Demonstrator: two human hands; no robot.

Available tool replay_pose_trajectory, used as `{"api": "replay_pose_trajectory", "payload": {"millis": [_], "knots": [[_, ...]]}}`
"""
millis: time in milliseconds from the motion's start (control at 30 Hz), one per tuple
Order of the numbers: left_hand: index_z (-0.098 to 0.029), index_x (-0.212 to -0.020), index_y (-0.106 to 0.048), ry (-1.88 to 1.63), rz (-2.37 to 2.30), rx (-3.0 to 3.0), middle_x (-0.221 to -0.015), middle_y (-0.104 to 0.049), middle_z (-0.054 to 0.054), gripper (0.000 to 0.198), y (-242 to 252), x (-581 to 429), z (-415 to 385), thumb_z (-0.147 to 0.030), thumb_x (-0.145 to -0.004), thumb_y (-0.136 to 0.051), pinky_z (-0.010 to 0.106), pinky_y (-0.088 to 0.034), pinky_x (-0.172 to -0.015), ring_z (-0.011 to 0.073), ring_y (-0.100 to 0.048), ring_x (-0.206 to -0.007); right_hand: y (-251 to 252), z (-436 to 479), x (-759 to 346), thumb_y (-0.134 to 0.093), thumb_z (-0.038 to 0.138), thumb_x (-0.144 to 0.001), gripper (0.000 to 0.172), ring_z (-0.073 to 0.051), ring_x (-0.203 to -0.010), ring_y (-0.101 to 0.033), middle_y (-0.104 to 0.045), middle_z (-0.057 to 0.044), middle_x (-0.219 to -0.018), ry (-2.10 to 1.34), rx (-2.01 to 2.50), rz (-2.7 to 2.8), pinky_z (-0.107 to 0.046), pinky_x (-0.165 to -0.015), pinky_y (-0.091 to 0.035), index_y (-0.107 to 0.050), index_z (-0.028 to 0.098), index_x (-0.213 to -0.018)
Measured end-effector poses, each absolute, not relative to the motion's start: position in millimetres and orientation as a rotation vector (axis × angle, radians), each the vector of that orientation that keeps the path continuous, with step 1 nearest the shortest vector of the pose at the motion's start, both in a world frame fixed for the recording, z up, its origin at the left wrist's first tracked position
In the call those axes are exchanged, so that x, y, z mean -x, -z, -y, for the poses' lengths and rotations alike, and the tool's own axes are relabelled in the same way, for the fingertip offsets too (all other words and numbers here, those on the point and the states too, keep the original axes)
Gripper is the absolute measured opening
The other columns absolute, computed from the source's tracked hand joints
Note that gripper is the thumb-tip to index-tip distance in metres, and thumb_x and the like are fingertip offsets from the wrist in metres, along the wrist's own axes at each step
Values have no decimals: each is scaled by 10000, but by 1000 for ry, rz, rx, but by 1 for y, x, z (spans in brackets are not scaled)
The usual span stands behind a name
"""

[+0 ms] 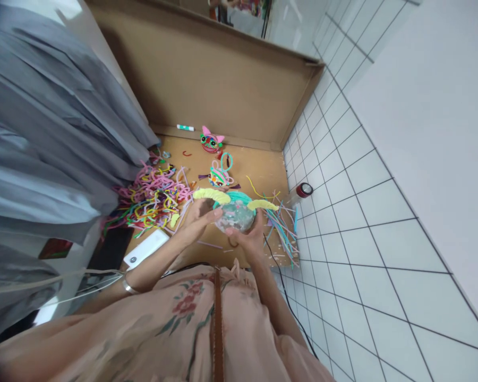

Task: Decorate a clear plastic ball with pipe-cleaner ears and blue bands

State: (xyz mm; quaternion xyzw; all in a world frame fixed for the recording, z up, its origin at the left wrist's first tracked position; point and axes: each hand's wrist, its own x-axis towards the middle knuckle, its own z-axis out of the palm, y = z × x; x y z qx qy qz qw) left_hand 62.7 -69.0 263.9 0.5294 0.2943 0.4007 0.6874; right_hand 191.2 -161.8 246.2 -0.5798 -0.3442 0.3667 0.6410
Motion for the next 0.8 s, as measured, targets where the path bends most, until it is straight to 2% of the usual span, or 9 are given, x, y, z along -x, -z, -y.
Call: {"api": "replay_pose_trajectory", "payload": {"millis": [100, 267, 400, 533, 667, 800], "knots": [[-175, -1082, -679, -964, -661, -1173, -1147, -714, 115, 537, -266, -64, 70, -566, -717, -733, 386, -517, -959, 260, -645, -1115, -249, 163, -192, -865, 427, -546, 762, -249, -992, -670, -665, -91, -1115, -856, 1309, 766, -425, -905, -566, -486, 233, -1178], [-185, -893, -704, -1045, -720, -1208, -1198, -703, 107, 433, -269, -66, 71, -577, -714, -743, 357, -528, -922, 253, -641, -1124, -251, 164, -189, -866, 414, -539, 789, -270, -1021, -680, -658, -112, -1178, -873, 1314, 750, -456, -920, -575, -478, 239, -1203], [-178, -965, -723, -1056, -735, -1206, -1100, -730, 94, 459, -271, -67, 72, -570, -726, -749, 333, -542, -851, 226, -676, -1001, -252, 164, -188, -871, 397, -533, 794, -274, -1033, -679, -661, -107, -1183, -860, 1333, 738, -464, -932, -574, -490, 241, -1211], [-159, -931, -734, -1104, -736, -1182, -1007, -750, 87, 429, -273, -69, 74, -529, -719, -777, 294, -552, -775, 189, -684, -870, -253, 164, -191, -890, 365, -510, 822, -264, -1054, -665, -671, -76, -1162, -865, 1333, 729, -442, -951, -562, -508, 241, -1228], [-144, -933, -742, -1115, -748, -1181, -980, -757, 92, 404, -272, -69, 76, -494, -735, -779, 271, -549, -751, 184, -690, -855, -250, 164, -192, -906, 324, -493, 879, -273, -1130, -632, -669, -55, -1175, -864, 1348, 707, -446, -998, -539, -516, 248, -1277], [-146, -961, -741, -1144, -747, -1189, -975, -755, 89, 391, -272, -68, 77, -480, -758, -765, 265, -544, -745, 173, -686, -831, -249, 162, -188, -905, 306, -499, 865, -279, -1145, -624, -670, -47, -1178, -856, 1350, 687, -458, -1006, -532, -524, 256, -1274]]}}
